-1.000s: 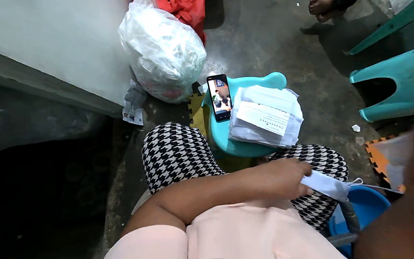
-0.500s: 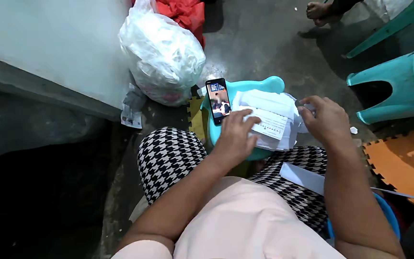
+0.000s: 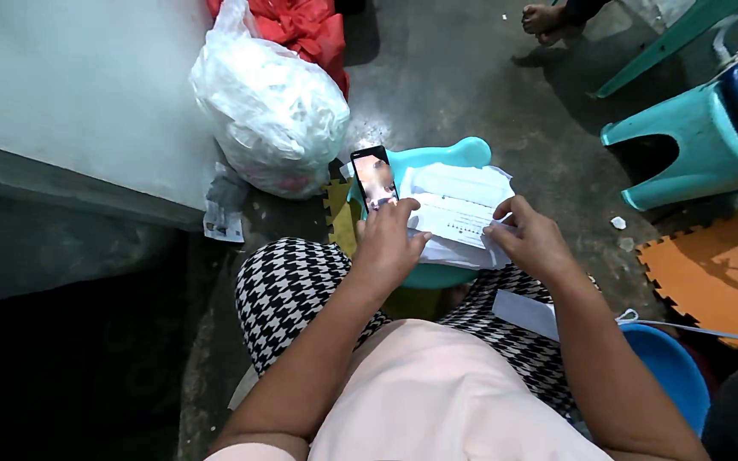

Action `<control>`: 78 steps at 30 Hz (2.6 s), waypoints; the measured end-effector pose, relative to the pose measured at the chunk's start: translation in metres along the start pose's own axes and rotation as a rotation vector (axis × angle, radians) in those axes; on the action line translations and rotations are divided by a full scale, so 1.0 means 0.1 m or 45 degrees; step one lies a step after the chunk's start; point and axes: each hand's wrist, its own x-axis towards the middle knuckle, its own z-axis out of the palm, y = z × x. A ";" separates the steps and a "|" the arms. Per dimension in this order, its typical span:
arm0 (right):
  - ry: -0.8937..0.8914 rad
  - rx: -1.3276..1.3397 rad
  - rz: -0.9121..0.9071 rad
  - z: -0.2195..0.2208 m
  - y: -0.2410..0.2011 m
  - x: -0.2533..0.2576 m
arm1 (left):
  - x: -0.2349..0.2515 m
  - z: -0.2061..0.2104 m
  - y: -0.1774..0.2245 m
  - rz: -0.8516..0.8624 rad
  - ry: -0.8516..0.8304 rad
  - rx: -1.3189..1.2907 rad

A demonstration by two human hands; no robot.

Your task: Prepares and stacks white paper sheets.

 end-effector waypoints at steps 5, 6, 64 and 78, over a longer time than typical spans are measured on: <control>0.011 0.004 0.024 0.03 -0.02 0.01 | -0.01 0.04 -0.02 -0.007 -0.040 -0.004; 0.013 0.004 0.025 0.03 -0.02 0.01 | -0.01 0.04 -0.01 -0.009 -0.060 -0.013; 0.380 -0.579 -0.352 0.51 -0.07 0.46 | 0.57 0.39 0.05 0.441 0.059 0.292; 0.340 -0.639 -0.345 0.49 -0.08 0.43 | 0.20 0.34 0.22 0.251 -0.202 0.417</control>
